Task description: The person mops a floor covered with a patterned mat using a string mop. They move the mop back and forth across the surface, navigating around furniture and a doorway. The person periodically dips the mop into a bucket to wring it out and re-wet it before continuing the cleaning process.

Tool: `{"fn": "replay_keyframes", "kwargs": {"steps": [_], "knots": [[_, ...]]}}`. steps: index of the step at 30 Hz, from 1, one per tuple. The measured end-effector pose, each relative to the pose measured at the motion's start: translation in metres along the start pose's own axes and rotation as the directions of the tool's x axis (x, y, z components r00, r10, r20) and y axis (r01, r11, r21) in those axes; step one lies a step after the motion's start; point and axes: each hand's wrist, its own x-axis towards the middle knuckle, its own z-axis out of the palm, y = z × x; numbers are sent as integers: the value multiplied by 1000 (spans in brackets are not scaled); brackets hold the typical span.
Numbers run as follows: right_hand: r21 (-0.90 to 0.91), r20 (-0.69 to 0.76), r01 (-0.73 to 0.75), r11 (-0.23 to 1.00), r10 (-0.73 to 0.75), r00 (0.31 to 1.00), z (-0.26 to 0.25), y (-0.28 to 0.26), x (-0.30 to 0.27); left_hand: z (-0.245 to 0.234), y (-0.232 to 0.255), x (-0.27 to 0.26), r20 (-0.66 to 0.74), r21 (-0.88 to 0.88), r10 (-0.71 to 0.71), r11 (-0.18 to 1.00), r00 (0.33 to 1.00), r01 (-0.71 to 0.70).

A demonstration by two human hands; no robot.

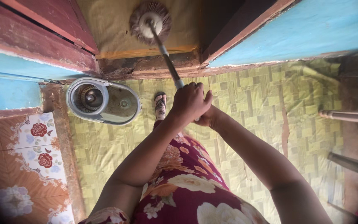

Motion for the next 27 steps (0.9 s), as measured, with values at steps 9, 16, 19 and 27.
{"fn": "replay_keyframes", "kwargs": {"steps": [9,16,19,27], "knots": [[-67,74,-107,992,111,991,28,10,8,-41,6,-70,-402,120,64,993,914,-17],[-287,23,-94,953,105,994,6,-36,149,-53,-88,-13,-653,44,1,998,757,37],[-367,99,-14,930,54,994,32,-56,236,-61,-143,23,-697,77,-34,990,716,122],[-443,191,80,893,6,982,53,-53,361,-75,-254,66,-622,204,-89,941,778,271]]}}
